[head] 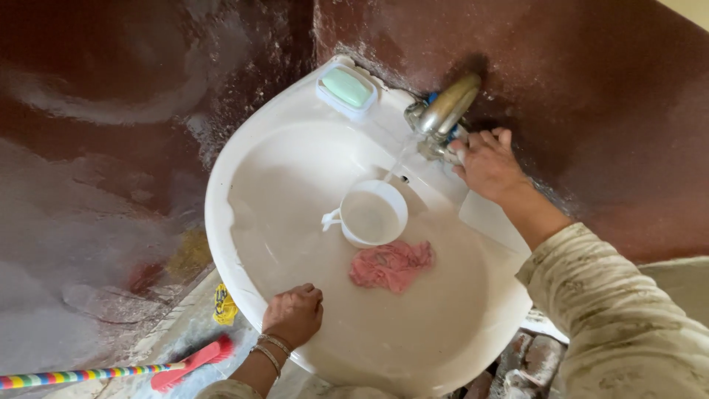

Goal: The recorder scrubs a bathroom sink with soap and a cloth, then scrubs the adjacent wall, and finally rinses both with water from a mug.

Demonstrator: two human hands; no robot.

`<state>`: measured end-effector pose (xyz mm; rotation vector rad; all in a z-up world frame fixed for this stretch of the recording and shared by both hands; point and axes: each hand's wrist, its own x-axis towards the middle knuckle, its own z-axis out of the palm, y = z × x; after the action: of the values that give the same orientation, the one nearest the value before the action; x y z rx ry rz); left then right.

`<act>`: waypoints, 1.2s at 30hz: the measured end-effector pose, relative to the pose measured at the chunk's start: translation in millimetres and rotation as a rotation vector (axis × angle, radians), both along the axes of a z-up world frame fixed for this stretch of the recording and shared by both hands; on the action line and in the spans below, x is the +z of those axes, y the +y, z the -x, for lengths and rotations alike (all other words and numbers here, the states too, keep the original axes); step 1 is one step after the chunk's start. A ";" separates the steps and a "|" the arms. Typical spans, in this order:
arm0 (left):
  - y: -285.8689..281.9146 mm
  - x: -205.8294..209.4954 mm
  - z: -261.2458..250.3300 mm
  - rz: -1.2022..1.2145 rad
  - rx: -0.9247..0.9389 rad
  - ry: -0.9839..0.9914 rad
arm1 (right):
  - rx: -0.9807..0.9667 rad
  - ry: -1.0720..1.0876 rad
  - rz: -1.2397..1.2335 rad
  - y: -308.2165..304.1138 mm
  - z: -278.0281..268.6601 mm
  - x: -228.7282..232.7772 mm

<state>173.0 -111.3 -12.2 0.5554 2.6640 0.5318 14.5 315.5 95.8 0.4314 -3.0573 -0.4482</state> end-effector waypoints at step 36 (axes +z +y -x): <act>2.8 14.5 -3.5 0.010 0.058 -0.063 | -0.570 -1.013 2.042 -102.3 43.8 -185.1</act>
<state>176.5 -108.6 2.4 0.4524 2.6287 0.5425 -29.3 213.2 -89.3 -0.4651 -2.0911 3.0964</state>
